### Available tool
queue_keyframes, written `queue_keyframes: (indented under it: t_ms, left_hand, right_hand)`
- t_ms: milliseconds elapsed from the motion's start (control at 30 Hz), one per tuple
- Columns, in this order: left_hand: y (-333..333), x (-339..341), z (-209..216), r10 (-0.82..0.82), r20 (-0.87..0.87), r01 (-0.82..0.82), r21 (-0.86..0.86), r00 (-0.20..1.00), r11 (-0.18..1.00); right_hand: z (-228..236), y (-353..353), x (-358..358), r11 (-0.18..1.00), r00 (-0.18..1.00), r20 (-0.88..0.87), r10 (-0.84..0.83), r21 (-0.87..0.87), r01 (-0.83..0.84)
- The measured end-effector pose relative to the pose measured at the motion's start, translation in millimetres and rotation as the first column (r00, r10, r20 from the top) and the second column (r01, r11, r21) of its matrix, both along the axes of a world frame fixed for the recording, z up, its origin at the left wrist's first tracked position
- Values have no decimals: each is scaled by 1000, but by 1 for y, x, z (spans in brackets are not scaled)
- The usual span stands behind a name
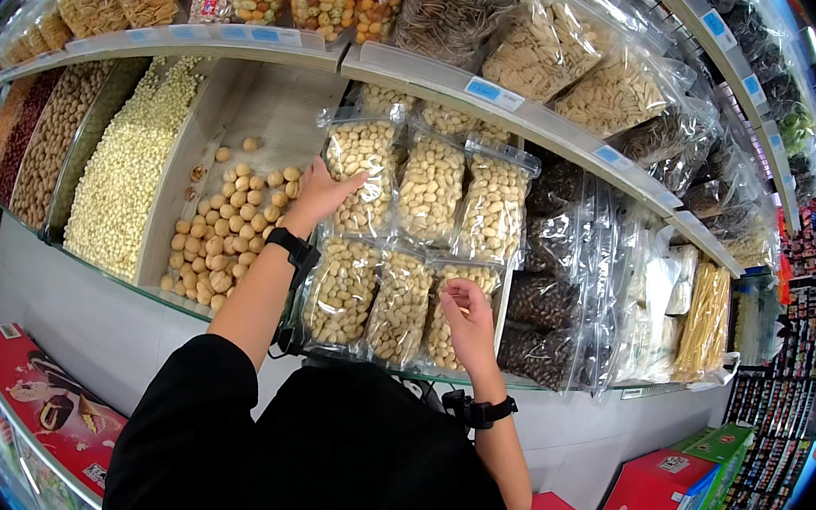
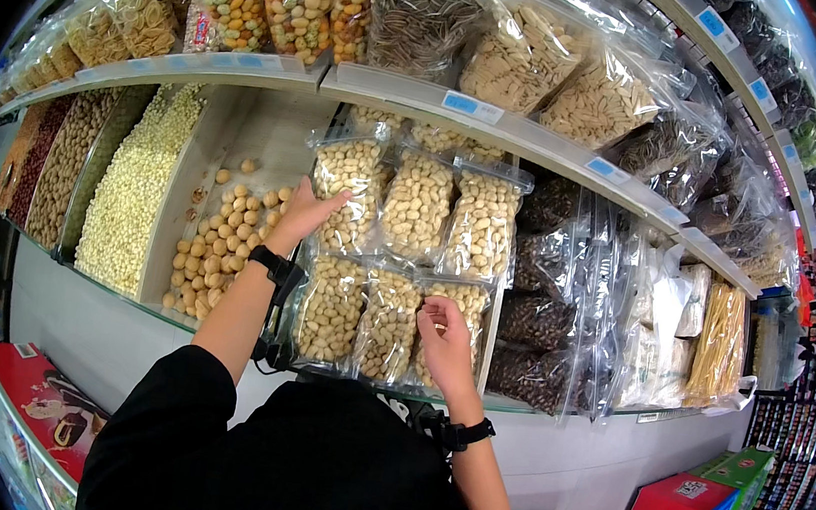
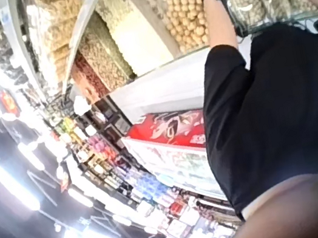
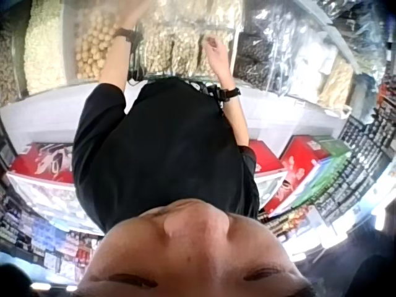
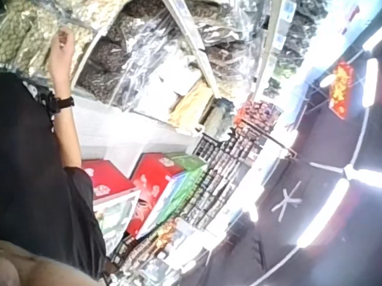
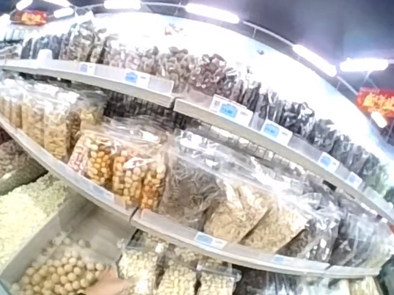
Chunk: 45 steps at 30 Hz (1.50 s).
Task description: The person picks up bags of dried goods from a display case and places them onto shelves, and later moves bags of cashews from one shelf to another.
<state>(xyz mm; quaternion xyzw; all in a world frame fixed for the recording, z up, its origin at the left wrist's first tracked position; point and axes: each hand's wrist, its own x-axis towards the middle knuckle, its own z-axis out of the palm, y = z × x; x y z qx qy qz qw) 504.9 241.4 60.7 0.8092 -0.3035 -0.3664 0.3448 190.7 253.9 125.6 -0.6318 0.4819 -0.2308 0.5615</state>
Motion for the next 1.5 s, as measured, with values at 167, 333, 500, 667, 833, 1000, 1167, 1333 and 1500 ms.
queue_keyframes:
  t_ms: [167,333,500,667,833,1000,1167,1333,1500]
  left_hand:
    - [-10,-33,9,41,375,-18,-66,926,998]
    - [-8,-45,8,107,348,18,-338,931,941]
    - [4,-36,44,177,-40,-180,-318,983,931]
    - [18,-30,62,179,-343,-348,-529,922,774]
    - [12,-32,95,-4,-640,-335,-408,768,849]
    - [-19,-56,76,-40,-804,-311,-275,593,910]
    - [-44,-80,41,-105,-164,51,-302,981,952]
    - [-57,-80,37,-133,-23,127,-164,991,978]
    - [-67,-80,38,-116,35,118,-39,993,992]
  right_hand:
    - [-4,-23,-1,997,998,-9,-68,-26,67]
    - [2,-61,-1,885,947,-289,-141,-465,-10]
    - [-1,-95,-3,815,891,-390,-232,-578,-41]
    - [-24,-124,-16,914,881,-421,-214,-405,29]
    - [-18,-136,3,950,860,-445,-251,-283,131]
    - [-27,-147,-4,988,948,-290,-129,50,149]
    - [-18,-126,7,977,970,-182,-164,108,185]
    - [-34,-118,13,908,922,169,-348,306,287]
    - [-40,-115,15,829,883,158,-442,446,336]
